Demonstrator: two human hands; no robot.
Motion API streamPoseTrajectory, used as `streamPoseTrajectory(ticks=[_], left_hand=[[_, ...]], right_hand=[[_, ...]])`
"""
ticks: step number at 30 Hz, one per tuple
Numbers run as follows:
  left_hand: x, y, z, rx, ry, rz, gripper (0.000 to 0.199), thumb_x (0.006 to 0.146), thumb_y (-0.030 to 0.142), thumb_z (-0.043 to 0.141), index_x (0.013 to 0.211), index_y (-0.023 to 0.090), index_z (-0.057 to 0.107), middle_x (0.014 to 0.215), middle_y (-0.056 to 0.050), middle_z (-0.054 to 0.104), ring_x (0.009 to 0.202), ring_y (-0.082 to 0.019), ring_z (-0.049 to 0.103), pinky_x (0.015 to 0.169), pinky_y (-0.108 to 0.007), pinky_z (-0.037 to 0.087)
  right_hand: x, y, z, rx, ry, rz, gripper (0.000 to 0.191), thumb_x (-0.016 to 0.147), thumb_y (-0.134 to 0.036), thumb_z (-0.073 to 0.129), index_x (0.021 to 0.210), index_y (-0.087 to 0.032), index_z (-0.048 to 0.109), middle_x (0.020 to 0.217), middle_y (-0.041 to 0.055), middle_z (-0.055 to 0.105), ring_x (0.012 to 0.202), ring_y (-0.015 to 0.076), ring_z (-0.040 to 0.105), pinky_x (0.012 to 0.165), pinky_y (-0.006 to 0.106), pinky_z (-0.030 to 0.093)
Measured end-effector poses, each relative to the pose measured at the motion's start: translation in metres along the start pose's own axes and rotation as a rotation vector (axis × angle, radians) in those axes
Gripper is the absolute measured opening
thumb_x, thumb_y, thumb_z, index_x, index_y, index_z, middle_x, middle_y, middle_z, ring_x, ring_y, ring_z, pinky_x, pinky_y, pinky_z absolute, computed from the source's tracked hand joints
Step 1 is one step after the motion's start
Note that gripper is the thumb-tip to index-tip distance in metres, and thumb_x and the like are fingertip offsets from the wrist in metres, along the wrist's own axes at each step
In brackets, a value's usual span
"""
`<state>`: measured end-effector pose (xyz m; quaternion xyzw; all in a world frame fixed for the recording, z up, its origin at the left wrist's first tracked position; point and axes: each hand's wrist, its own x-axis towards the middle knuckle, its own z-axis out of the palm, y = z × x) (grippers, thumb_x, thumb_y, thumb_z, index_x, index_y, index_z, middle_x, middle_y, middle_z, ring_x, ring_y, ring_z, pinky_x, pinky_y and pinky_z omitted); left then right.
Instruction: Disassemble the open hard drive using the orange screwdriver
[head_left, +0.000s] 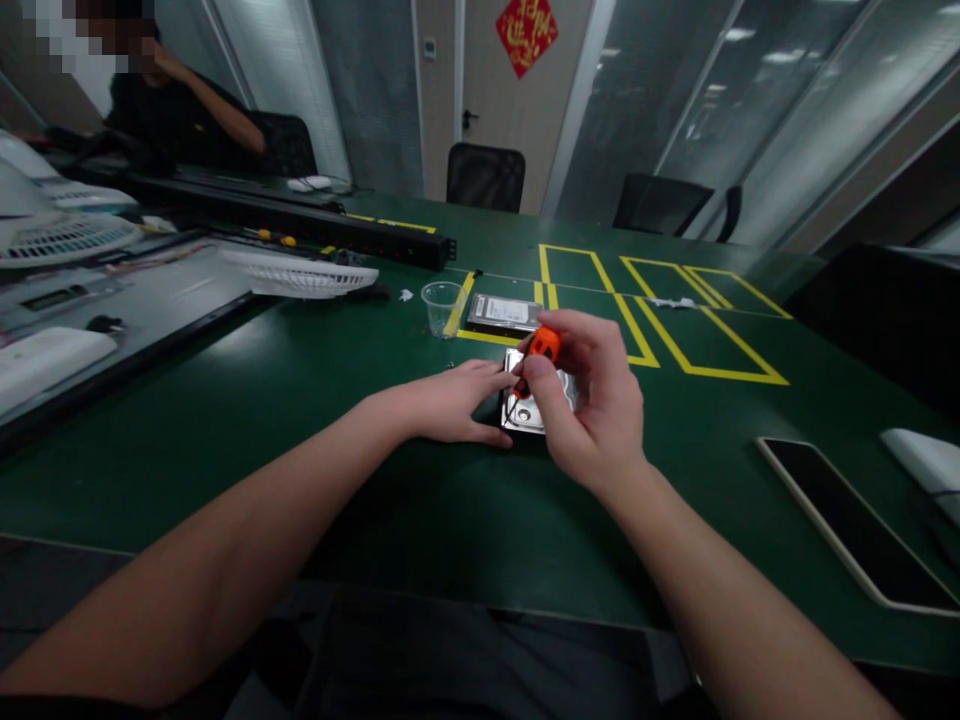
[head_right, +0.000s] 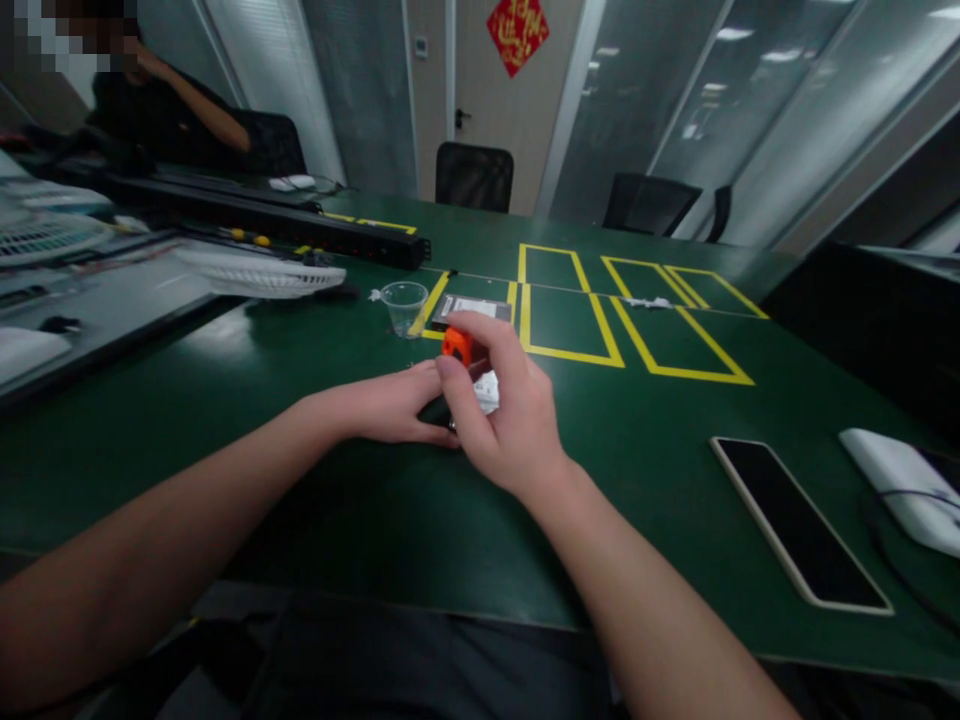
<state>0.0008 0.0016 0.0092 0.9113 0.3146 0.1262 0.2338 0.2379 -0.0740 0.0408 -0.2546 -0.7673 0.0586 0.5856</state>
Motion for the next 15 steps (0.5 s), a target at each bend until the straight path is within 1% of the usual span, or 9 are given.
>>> streamPoseTrajectory(ticks=[2, 5, 7, 10, 13, 15], left_hand=[[0.0002, 0.001, 0.0002, 0.01, 0.009, -0.002, 0.103, 0.106, 0.068, 0.099, 0.192, 0.028, 0.058, 0.199, -0.019, 0.061, 0.188, -0.049, 0.053, 0.155, -0.067, 0.045], [0.0001, 0.0019, 0.0002, 0.032, 0.0, -0.044, 0.108, 0.104, 0.071, 0.102, 0.191, 0.025, 0.058, 0.197, -0.021, 0.062, 0.187, -0.05, 0.055, 0.154, -0.064, 0.047], [-0.0003, 0.0022, -0.0001, 0.031, 0.001, -0.041, 0.102, 0.104, 0.071, 0.101, 0.187, 0.025, 0.063, 0.192, -0.021, 0.067, 0.184, -0.05, 0.058, 0.151, -0.064, 0.05], [-0.0011, 0.0024, -0.0002, 0.012, 0.008, -0.021, 0.094, 0.105, 0.067, 0.101, 0.183, 0.026, 0.067, 0.188, -0.021, 0.07, 0.182, -0.051, 0.06, 0.148, -0.066, 0.053], [-0.0015, 0.0028, 0.0002, -0.002, 0.009, -0.024, 0.094, 0.105, 0.064, 0.102, 0.183, 0.025, 0.067, 0.189, -0.022, 0.069, 0.182, -0.052, 0.059, 0.149, -0.067, 0.052], [-0.0013, 0.0036, 0.0002, 0.001, 0.009, -0.026, 0.094, 0.105, 0.063, 0.102, 0.183, 0.024, 0.067, 0.189, -0.022, 0.069, 0.182, -0.052, 0.059, 0.15, -0.067, 0.052]], right_hand=[[-0.0007, 0.0012, 0.0004, 0.001, 0.015, -0.015, 0.033, 0.128, -0.033, 0.073, 0.161, -0.033, 0.075, 0.145, 0.01, 0.088, 0.108, 0.0279, 0.09, 0.094, 0.048, 0.081], [-0.0025, 0.0026, 0.0011, 0.001, 0.044, -0.022, 0.033, 0.126, -0.03, 0.077, 0.159, -0.033, 0.075, 0.137, 0.0089, 0.088, 0.108, 0.0278, 0.091, 0.095, 0.048, 0.08], [-0.0035, 0.0027, 0.0014, -0.003, 0.047, -0.004, 0.034, 0.126, -0.029, 0.077, 0.159, -0.033, 0.075, 0.136, 0.009, 0.089, 0.109, 0.0281, 0.092, 0.097, 0.049, 0.08], [-0.0032, 0.0023, 0.0014, -0.012, 0.042, -0.007, 0.037, 0.125, -0.027, 0.079, 0.161, -0.033, 0.077, 0.139, 0.0096, 0.091, 0.111, 0.0287, 0.093, 0.099, 0.05, 0.081], [-0.0005, 0.0019, 0.0001, -0.018, 0.025, -0.034, 0.039, 0.124, -0.026, 0.08, 0.163, -0.033, 0.08, 0.142, 0.0101, 0.093, 0.117, 0.0293, 0.093, 0.105, 0.05, 0.081], [0.0015, 0.0017, -0.0012, -0.017, 0.008, -0.046, 0.038, 0.126, -0.027, 0.077, 0.163, -0.032, 0.082, 0.143, 0.0104, 0.094, 0.12, 0.0295, 0.093, 0.109, 0.051, 0.081]])
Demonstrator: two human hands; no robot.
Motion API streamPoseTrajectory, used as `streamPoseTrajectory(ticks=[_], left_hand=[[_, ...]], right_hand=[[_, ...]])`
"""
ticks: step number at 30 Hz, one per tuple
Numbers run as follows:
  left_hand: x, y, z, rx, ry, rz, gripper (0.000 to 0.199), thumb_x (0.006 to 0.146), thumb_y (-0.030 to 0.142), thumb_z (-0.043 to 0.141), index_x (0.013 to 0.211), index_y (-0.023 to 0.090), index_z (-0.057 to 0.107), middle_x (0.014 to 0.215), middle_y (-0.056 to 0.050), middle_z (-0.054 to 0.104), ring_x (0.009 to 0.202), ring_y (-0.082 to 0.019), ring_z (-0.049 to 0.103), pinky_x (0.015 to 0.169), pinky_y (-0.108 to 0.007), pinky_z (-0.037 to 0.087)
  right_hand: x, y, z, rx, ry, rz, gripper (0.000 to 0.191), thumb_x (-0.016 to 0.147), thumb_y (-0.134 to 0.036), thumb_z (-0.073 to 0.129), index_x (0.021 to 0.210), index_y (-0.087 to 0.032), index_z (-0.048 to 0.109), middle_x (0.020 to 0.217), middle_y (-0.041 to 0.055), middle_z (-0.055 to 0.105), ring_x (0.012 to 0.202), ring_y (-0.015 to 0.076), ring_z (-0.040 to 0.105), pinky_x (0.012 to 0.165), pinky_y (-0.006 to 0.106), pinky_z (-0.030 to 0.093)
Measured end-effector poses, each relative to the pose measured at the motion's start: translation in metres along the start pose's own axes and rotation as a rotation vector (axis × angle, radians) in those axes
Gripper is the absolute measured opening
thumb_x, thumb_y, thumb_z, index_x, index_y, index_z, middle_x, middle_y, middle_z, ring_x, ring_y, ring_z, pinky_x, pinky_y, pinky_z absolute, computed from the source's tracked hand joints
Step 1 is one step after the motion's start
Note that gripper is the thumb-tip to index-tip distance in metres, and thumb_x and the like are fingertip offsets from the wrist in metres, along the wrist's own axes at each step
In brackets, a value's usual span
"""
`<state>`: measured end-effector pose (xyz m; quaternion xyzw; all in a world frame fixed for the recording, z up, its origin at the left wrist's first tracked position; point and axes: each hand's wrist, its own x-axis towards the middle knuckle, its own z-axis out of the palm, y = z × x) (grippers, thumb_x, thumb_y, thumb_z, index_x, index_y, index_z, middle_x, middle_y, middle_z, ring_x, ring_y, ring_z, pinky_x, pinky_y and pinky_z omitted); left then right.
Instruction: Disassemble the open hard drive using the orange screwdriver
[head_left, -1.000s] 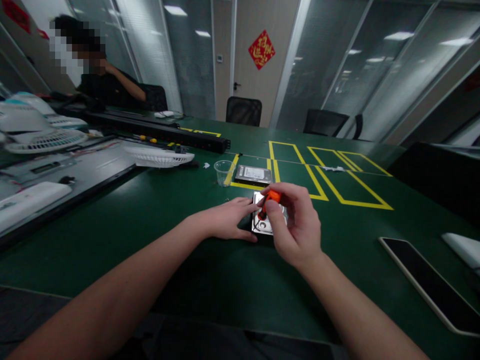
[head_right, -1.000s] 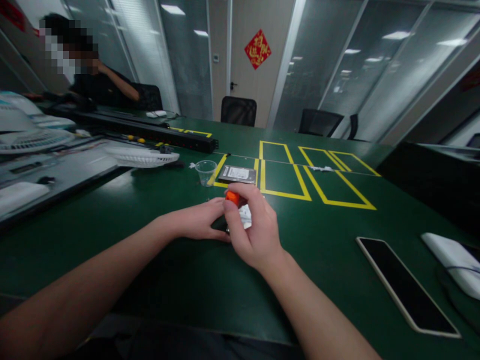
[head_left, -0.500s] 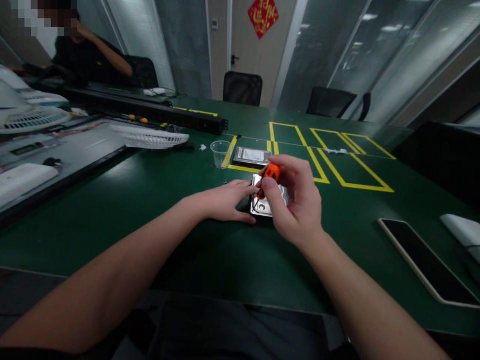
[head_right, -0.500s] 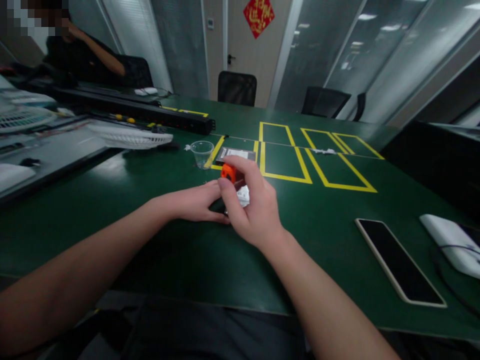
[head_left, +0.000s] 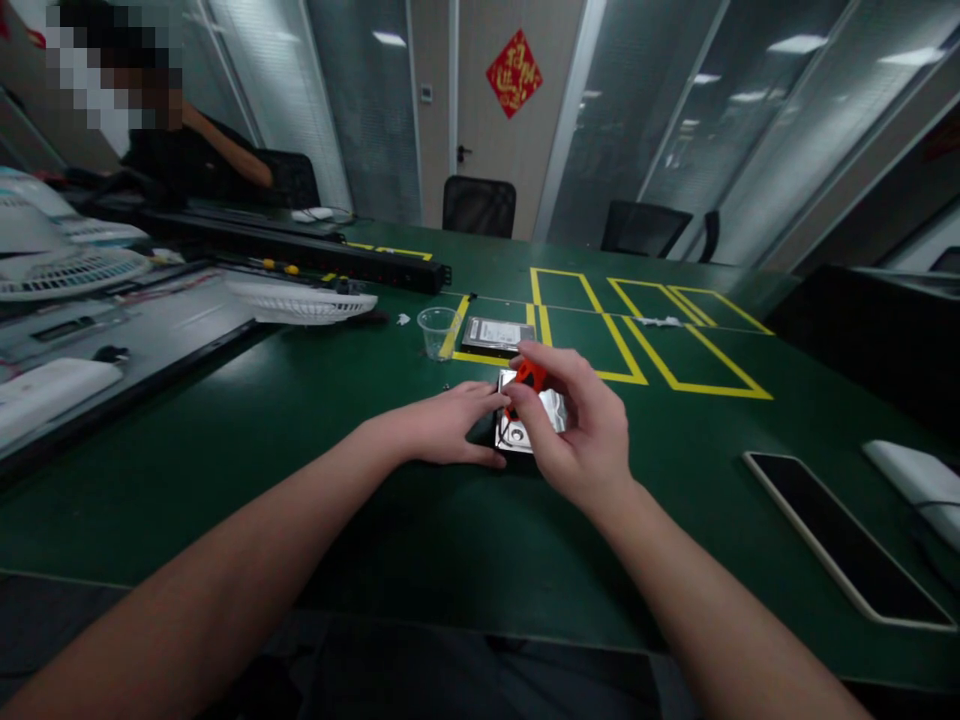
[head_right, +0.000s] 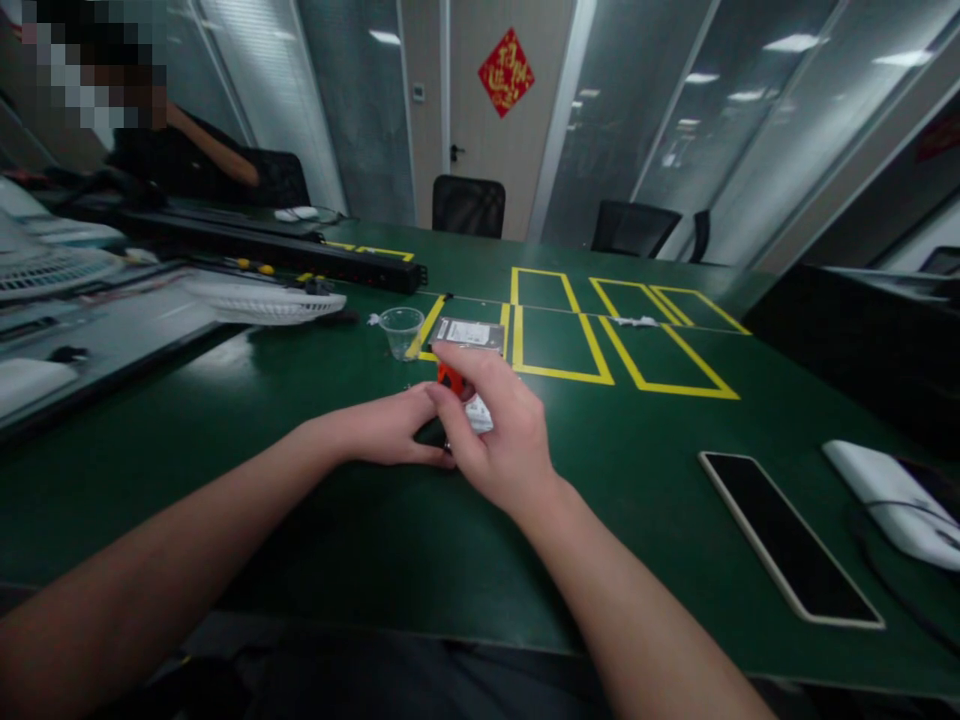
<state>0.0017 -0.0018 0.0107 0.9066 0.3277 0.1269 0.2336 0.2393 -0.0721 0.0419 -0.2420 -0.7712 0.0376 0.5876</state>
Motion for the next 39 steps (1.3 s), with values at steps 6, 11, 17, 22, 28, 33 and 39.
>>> streamPoseTrajectory(ticks=[6, 11, 17, 22, 28, 33, 39], left_hand=[[0.0023, 0.0039, -0.0025, 0.036, -0.021, -0.027, 0.093, 0.103, 0.07, 0.102, 0.178, 0.026, 0.07, 0.184, -0.019, 0.072, 0.181, -0.052, 0.059, 0.15, -0.064, 0.053], [0.0024, 0.0031, -0.0033, 0.038, -0.016, -0.004, 0.096, 0.103, 0.068, 0.103, 0.181, 0.026, 0.067, 0.19, -0.021, 0.069, 0.186, -0.054, 0.055, 0.152, -0.068, 0.052], [0.0007, 0.0002, -0.001, 0.02, -0.008, 0.019, 0.103, 0.104, 0.062, 0.105, 0.191, 0.029, 0.06, 0.201, -0.021, 0.058, 0.187, -0.052, 0.055, 0.155, -0.069, 0.047], [0.0014, 0.0004, -0.0007, 0.017, -0.003, 0.014, 0.097, 0.104, 0.063, 0.104, 0.185, 0.026, 0.065, 0.194, -0.021, 0.066, 0.185, -0.052, 0.057, 0.154, -0.068, 0.049], [0.0034, 0.002, -0.0025, 0.012, -0.034, -0.019, 0.095, 0.103, 0.067, 0.103, 0.18, 0.023, 0.069, 0.189, -0.023, 0.069, 0.184, -0.053, 0.057, 0.154, -0.068, 0.049], [0.0024, 0.0015, -0.0025, 0.013, -0.007, 0.028, 0.1, 0.103, 0.066, 0.104, 0.186, 0.027, 0.065, 0.194, -0.021, 0.066, 0.185, -0.052, 0.057, 0.154, -0.067, 0.049], [0.0008, -0.0008, -0.0001, 0.014, -0.002, 0.017, 0.102, 0.104, 0.064, 0.104, 0.19, 0.028, 0.062, 0.199, -0.021, 0.062, 0.187, -0.051, 0.056, 0.153, -0.069, 0.049]], right_hand=[[0.0018, -0.0011, -0.0033, 0.055, -0.004, 0.008, 0.041, 0.132, -0.025, 0.058, 0.163, -0.033, 0.083, 0.153, 0.0111, 0.094, 0.137, 0.0321, 0.093, 0.121, 0.058, 0.08], [-0.0012, -0.0024, -0.0013, 0.057, 0.014, 0.051, 0.034, 0.132, -0.029, 0.061, 0.16, -0.032, 0.081, 0.145, 0.0119, 0.093, 0.127, 0.0311, 0.095, 0.113, 0.056, 0.083], [-0.0037, 0.0, 0.0022, 0.068, 0.034, 0.055, 0.03, 0.13, -0.028, 0.07, 0.158, -0.032, 0.078, 0.146, 0.0112, 0.093, 0.126, 0.0295, 0.097, 0.111, 0.053, 0.084], [-0.0012, 0.0014, -0.0007, 0.031, 0.015, 0.011, 0.033, 0.129, -0.029, 0.071, 0.158, -0.032, 0.085, 0.147, 0.0119, 0.095, 0.132, 0.0327, 0.095, 0.117, 0.057, 0.082], [-0.0011, 0.0008, -0.0027, 0.062, 0.001, 0.039, 0.041, 0.133, -0.028, 0.056, 0.162, -0.033, 0.084, 0.152, 0.0118, 0.093, 0.132, 0.032, 0.094, 0.119, 0.059, 0.082], [-0.0014, 0.0009, -0.0002, 0.024, 0.044, 0.006, 0.031, 0.131, -0.029, 0.065, 0.157, -0.031, 0.081, 0.143, 0.0123, 0.092, 0.127, 0.0307, 0.093, 0.11, 0.055, 0.082], [-0.0019, 0.0006, 0.0009, 0.01, 0.023, 0.013, 0.032, 0.129, -0.029, 0.069, 0.159, -0.032, 0.081, 0.144, 0.0115, 0.094, 0.12, 0.0297, 0.095, 0.111, 0.054, 0.082]])
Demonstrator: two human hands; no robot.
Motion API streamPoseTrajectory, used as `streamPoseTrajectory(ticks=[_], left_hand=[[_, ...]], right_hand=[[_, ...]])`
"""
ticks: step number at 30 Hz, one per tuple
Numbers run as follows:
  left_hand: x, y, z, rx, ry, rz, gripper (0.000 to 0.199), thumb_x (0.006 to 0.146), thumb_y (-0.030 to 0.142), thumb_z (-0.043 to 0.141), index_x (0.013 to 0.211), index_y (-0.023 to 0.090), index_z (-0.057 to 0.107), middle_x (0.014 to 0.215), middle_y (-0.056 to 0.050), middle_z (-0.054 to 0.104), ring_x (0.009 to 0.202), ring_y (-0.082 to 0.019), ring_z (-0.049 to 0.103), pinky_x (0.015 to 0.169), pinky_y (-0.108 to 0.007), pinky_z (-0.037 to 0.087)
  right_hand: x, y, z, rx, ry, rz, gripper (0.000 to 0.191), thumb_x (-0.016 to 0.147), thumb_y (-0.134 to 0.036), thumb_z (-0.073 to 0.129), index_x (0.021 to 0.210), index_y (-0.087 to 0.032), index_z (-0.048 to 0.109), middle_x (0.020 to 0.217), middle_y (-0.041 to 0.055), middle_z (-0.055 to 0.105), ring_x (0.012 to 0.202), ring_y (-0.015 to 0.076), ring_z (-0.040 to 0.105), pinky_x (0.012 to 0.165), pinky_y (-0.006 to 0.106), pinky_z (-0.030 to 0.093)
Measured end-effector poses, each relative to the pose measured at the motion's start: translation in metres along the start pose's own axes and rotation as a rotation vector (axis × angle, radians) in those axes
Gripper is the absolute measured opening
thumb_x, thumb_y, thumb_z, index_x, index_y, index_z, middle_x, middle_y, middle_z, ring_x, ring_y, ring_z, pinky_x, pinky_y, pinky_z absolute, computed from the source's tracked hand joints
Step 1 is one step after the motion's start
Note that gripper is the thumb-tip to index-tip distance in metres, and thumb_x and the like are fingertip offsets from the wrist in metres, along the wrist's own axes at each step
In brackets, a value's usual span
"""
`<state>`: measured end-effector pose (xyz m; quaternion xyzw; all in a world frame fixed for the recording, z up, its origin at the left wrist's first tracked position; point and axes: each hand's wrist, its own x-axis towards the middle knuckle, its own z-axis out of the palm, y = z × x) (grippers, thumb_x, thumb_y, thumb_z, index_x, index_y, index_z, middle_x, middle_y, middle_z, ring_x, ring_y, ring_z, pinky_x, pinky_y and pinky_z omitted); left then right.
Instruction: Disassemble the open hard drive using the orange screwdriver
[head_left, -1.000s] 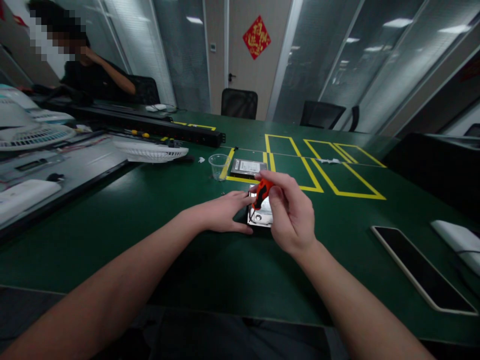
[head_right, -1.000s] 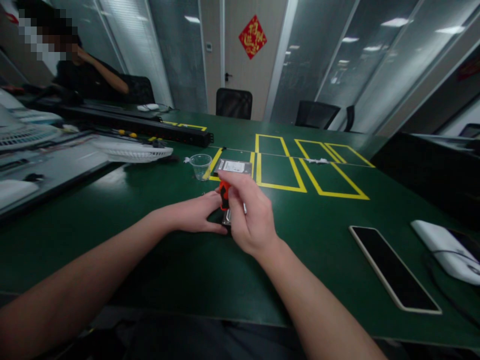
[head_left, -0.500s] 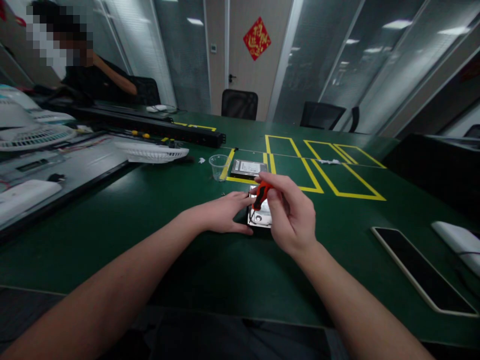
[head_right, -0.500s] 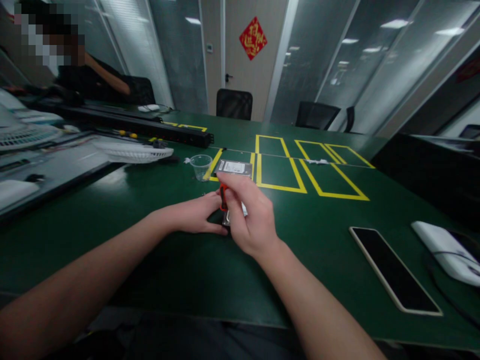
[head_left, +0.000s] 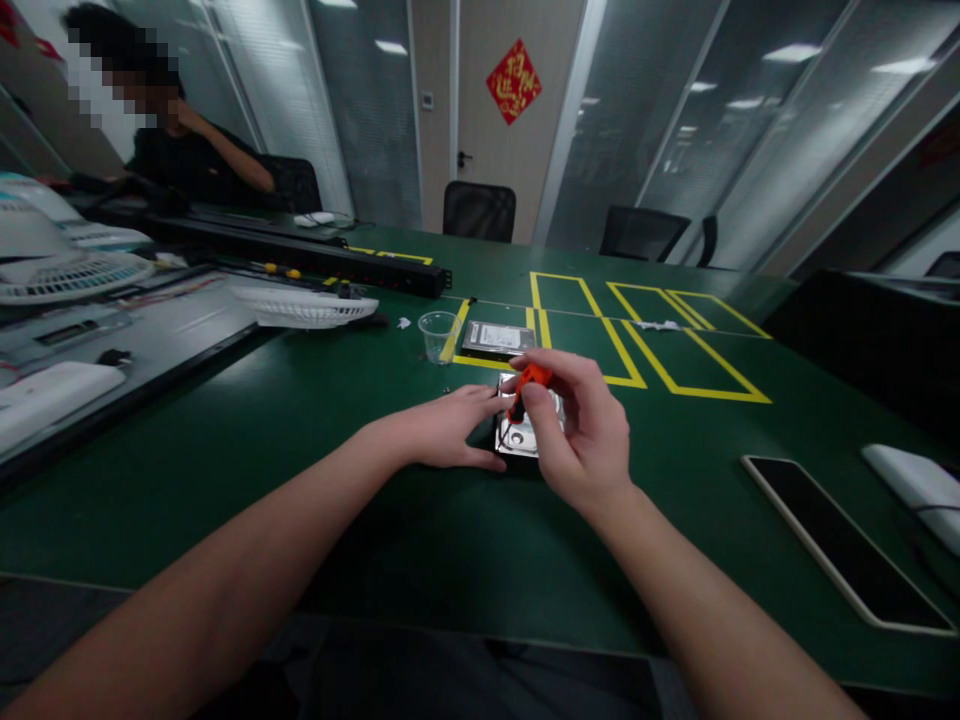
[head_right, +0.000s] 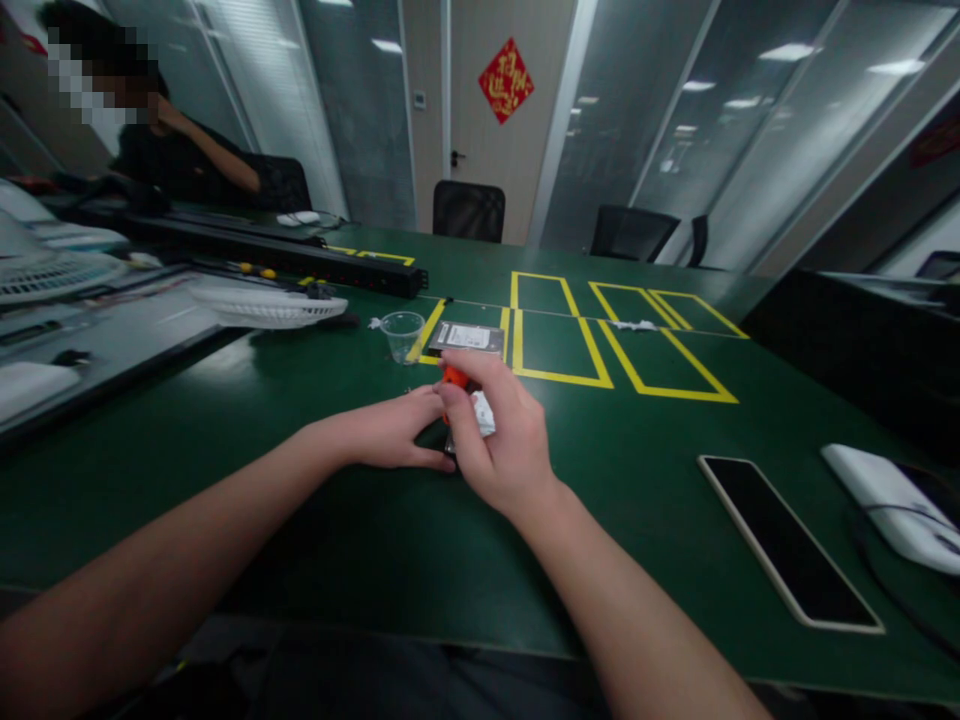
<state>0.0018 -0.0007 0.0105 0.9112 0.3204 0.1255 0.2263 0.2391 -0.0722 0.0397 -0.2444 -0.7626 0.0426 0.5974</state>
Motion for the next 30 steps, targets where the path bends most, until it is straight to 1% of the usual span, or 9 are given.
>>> streamPoseTrajectory(ticks=[3, 7, 11, 16, 18, 22, 24, 27, 30], left_hand=[[0.0007, 0.0016, -0.0008, -0.008, 0.003, -0.003, 0.096, 0.103, 0.063, 0.104, 0.184, 0.027, 0.067, 0.192, -0.02, 0.067, 0.184, -0.052, 0.058, 0.151, -0.068, 0.052], [0.0018, 0.0053, -0.0037, 0.005, -0.016, -0.031, 0.092, 0.101, 0.065, 0.105, 0.177, 0.026, 0.072, 0.187, -0.021, 0.071, 0.181, -0.054, 0.06, 0.15, -0.067, 0.054], [0.0018, 0.0054, -0.004, 0.021, -0.017, -0.03, 0.092, 0.102, 0.069, 0.103, 0.177, 0.027, 0.071, 0.182, -0.02, 0.074, 0.178, -0.052, 0.063, 0.149, -0.064, 0.055], [0.0013, 0.0014, -0.0013, 0.01, -0.004, 0.003, 0.104, 0.103, 0.065, 0.104, 0.191, 0.03, 0.06, 0.196, -0.019, 0.064, 0.183, -0.051, 0.059, 0.152, -0.068, 0.051], [0.0008, 0.0007, -0.0007, 0.005, -0.003, -0.003, 0.105, 0.102, 0.064, 0.105, 0.191, 0.03, 0.06, 0.199, -0.02, 0.061, 0.186, -0.052, 0.056, 0.153, -0.068, 0.049], [0.0001, 0.001, -0.0009, -0.014, -0.006, -0.037, 0.1, 0.101, 0.065, 0.104, 0.186, 0.026, 0.066, 0.195, -0.02, 0.065, 0.187, -0.053, 0.054, 0.153, -0.067, 0.05], [0.0004, 0.0014, -0.0012, -0.017, -0.014, -0.036, 0.097, 0.101, 0.065, 0.103, 0.183, 0.026, 0.069, 0.193, -0.019, 0.067, 0.187, -0.053, 0.054, 0.153, -0.067, 0.051], [0.0013, 0.0019, -0.0016, -0.006, -0.022, -0.03, 0.092, 0.101, 0.068, 0.102, 0.178, 0.028, 0.072, 0.19, -0.019, 0.069, 0.187, -0.054, 0.054, 0.151, -0.069, 0.052], [0.0019, 0.0027, -0.0021, 0.007, -0.027, -0.049, 0.091, 0.101, 0.071, 0.102, 0.176, 0.028, 0.072, 0.188, -0.02, 0.07, 0.184, -0.055, 0.056, 0.15, -0.07, 0.053]], right_hand=[[0.0013, 0.0002, -0.0008, 0.019, -0.011, -0.021, 0.037, 0.128, -0.025, 0.07, 0.161, -0.033, 0.083, 0.147, 0.011, 0.094, 0.128, 0.031, 0.095, 0.117, 0.055, 0.081], [0.0024, -0.0003, -0.0023, 0.066, -0.023, -0.011, 0.044, 0.13, -0.022, 0.059, 0.164, -0.036, 0.083, 0.153, 0.01, 0.093, 0.138, 0.0312, 0.092, 0.121, 0.056, 0.079], [0.0014, 0.0001, -0.0018, 0.032, 0.0, -0.005, 0.037, 0.131, -0.026, 0.059, 0.16, -0.033, 0.082, 0.148, 0.012, 0.093, 0.135, 0.0318, 0.092, 0.117, 0.057, 0.08], [-0.0022, 0.0019, 0.0015, 0.007, 0.022, 0.004, 0.028, 0.129, -0.031, 0.069, 0.156, -0.031, 0.078, 0.14, 0.0111, 0.091, 0.119, 0.029, 0.093, 0.102, 0.051, 0.081], [-0.003, 0.0024, 0.0024, 0.005, 0.019, 0.011, 0.029, 0.129, -0.03, 0.071, 0.157, -0.032, 0.077, 0.141, 0.011, 0.091, 0.121, 0.0291, 0.095, 0.103, 0.05, 0.081], [-0.0011, 0.0019, 0.0012, -0.003, -0.007, -0.013, 0.032, 0.127, -0.028, 0.075, 0.159, -0.032, 0.08, 0.145, 0.0113, 0.094, 0.124, 0.0295, 0.096, 0.111, 0.052, 0.081], [0.0007, 0.0007, -0.0005, 0.011, -0.019, -0.023, 0.033, 0.129, -0.028, 0.072, 0.16, -0.032, 0.083, 0.147, 0.0114, 0.095, 0.128, 0.0305, 0.095, 0.114, 0.054, 0.082], [0.0027, -0.0016, -0.003, 0.041, -0.033, -0.011, 0.042, 0.131, -0.028, 0.059, 0.164, -0.035, 0.084, 0.15, 0.0113, 0.095, 0.134, 0.0319, 0.094, 0.117, 0.057, 0.082], [0.0038, -0.003, -0.0043, 0.044, -0.041, -0.001, 0.047, 0.132, -0.025, 0.054, 0.165, -0.036, 0.084, 0.148, 0.0111, 0.094, 0.134, 0.0316, 0.093, 0.115, 0.056, 0.082]])
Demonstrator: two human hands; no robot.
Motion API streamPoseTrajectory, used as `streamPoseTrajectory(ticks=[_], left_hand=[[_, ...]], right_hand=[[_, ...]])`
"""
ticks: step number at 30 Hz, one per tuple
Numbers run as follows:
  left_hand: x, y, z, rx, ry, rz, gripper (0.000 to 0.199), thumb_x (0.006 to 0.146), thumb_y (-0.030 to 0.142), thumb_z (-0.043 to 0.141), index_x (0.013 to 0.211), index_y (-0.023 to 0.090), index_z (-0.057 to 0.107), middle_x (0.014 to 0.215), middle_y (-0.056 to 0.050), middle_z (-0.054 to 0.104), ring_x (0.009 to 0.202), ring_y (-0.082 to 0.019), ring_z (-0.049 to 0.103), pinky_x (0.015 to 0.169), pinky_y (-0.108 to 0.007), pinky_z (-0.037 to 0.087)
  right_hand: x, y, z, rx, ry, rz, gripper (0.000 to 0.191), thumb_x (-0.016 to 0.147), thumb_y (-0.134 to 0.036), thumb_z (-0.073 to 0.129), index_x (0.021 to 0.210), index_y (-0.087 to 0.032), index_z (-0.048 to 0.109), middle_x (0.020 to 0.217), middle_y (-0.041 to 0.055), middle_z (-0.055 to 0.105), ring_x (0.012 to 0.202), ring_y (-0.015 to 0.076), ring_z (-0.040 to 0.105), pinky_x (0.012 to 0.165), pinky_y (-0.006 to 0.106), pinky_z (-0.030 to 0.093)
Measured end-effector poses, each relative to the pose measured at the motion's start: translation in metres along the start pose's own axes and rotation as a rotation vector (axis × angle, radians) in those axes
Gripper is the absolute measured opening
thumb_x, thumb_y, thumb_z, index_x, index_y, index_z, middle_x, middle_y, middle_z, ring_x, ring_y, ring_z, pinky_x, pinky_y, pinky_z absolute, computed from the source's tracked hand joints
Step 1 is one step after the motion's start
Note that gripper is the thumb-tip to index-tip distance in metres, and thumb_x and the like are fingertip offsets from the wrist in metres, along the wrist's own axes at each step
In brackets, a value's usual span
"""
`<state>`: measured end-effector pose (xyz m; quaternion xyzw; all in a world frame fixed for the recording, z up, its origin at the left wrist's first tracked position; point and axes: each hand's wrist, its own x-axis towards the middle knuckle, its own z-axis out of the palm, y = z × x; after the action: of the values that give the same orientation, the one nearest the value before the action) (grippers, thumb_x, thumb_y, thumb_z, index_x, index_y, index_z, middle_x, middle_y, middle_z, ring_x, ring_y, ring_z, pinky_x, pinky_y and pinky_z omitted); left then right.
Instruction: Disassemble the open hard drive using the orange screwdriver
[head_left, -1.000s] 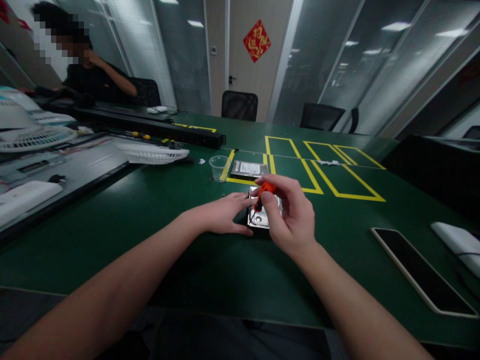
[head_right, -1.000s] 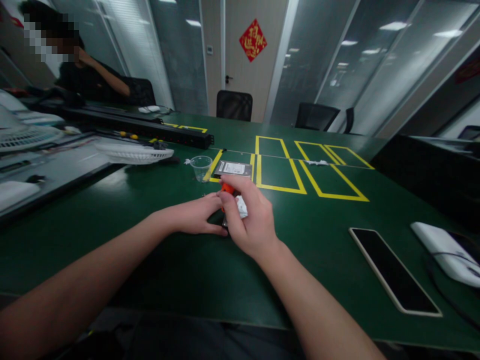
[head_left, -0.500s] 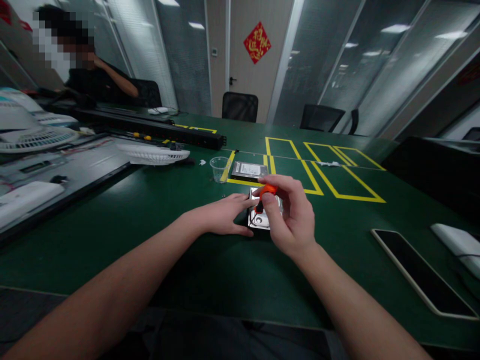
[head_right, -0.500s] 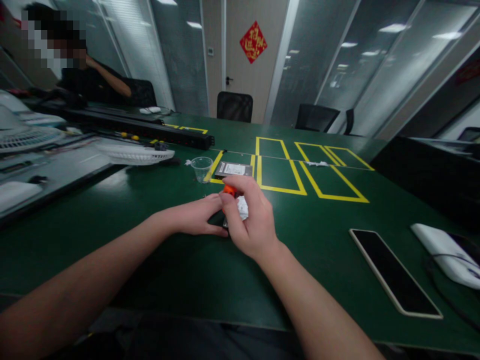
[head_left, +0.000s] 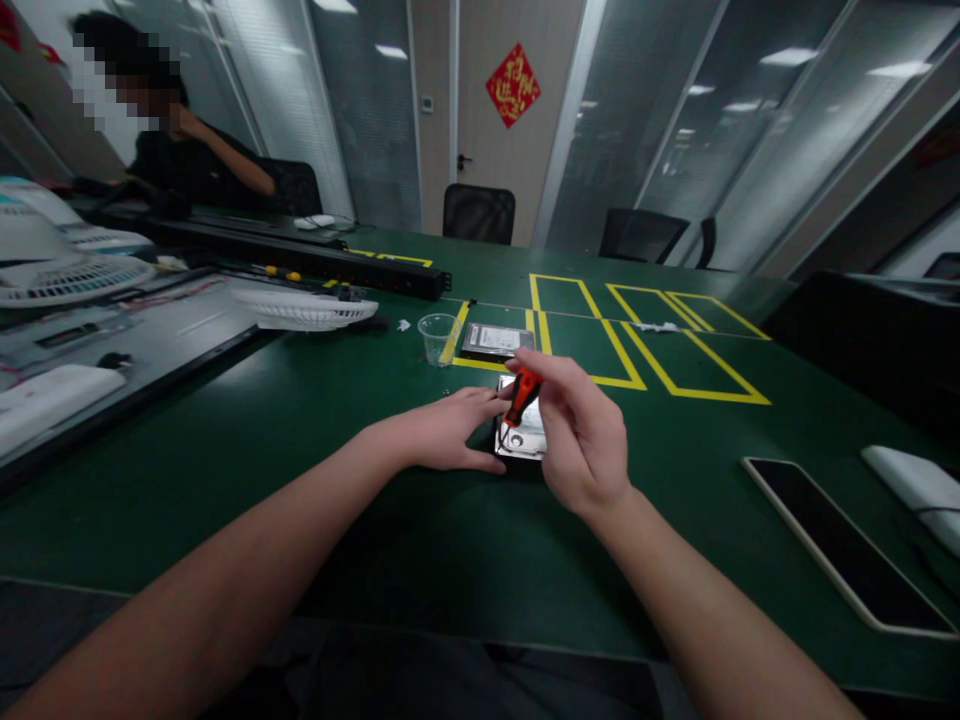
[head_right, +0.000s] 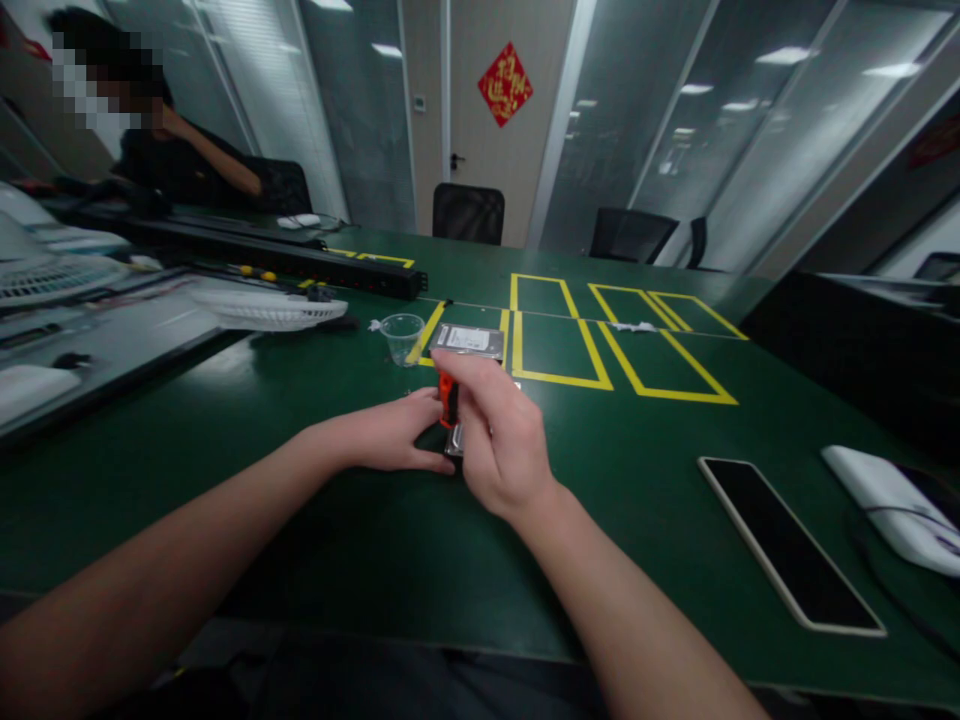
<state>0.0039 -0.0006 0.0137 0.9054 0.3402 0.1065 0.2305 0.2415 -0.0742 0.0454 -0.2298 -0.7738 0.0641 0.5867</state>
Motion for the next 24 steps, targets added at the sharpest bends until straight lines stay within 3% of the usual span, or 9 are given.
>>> streamPoseTrajectory(ticks=[5, 10, 15, 19, 24], left_hand=[[-0.0005, 0.0022, -0.0006, 0.0, 0.009, 0.019, 0.093, 0.103, 0.066, 0.104, 0.179, 0.026, 0.069, 0.185, -0.02, 0.071, 0.181, -0.053, 0.06, 0.15, -0.068, 0.053], [-0.0007, 0.0041, -0.0003, 0.012, 0.015, 0.02, 0.097, 0.103, 0.058, 0.107, 0.185, 0.026, 0.065, 0.186, -0.019, 0.071, 0.179, -0.051, 0.063, 0.151, -0.065, 0.052], [-0.0012, 0.0029, -0.0006, 0.005, 0.019, 0.009, 0.094, 0.102, 0.062, 0.106, 0.18, 0.026, 0.07, 0.183, -0.019, 0.073, 0.179, -0.051, 0.063, 0.15, -0.064, 0.053], [-0.001, 0.0001, 0.0008, -0.002, 0.016, 0.008, 0.09, 0.102, 0.067, 0.104, 0.176, 0.026, 0.071, 0.185, -0.019, 0.072, 0.179, -0.051, 0.062, 0.149, -0.065, 0.053], [-0.0009, -0.0014, 0.0015, 0.006, 0.014, 0.001, 0.09, 0.103, 0.068, 0.104, 0.175, 0.024, 0.072, 0.181, -0.02, 0.074, 0.176, -0.05, 0.064, 0.149, -0.062, 0.053]], right_hand=[[-0.0001, 0.0015, 0.0017, -0.031, 0.042, -0.031, 0.035, 0.13, -0.024, 0.063, 0.156, -0.031, 0.084, 0.142, 0.0119, 0.093, 0.132, 0.031, 0.092, 0.115, 0.054, 0.08], [-0.002, 0.0041, 0.0046, -0.041, 0.067, -0.03, 0.026, 0.127, -0.023, 0.073, 0.15, -0.029, 0.082, 0.134, 0.0103, 0.091, 0.117, 0.0274, 0.093, 0.107, 0.049, 0.079], [-0.0004, 0.0035, 0.0034, -0.046, 0.057, -0.061, 0.031, 0.126, -0.023, 0.075, 0.155, -0.031, 0.084, 0.141, 0.0106, 0.095, 0.13, 0.0304, 0.094, 0.114, 0.051, 0.079], [0.0003, 0.0013, 0.0002, -0.002, 0.019, -0.037, 0.041, 0.132, -0.02, 0.059, 0.162, -0.033, 0.083, 0.151, 0.0099, 0.094, 0.14, 0.029, 0.093, 0.122, 0.05, 0.078], [0.0001, 0.0015, -0.0003, -0.02, 0.03, -0.03, 0.039, 0.131, -0.021, 0.059, 0.16, -0.032, 0.083, 0.15, 0.0104, 0.092, 0.139, 0.0298, 0.092, 0.121, 0.051, 0.077]])
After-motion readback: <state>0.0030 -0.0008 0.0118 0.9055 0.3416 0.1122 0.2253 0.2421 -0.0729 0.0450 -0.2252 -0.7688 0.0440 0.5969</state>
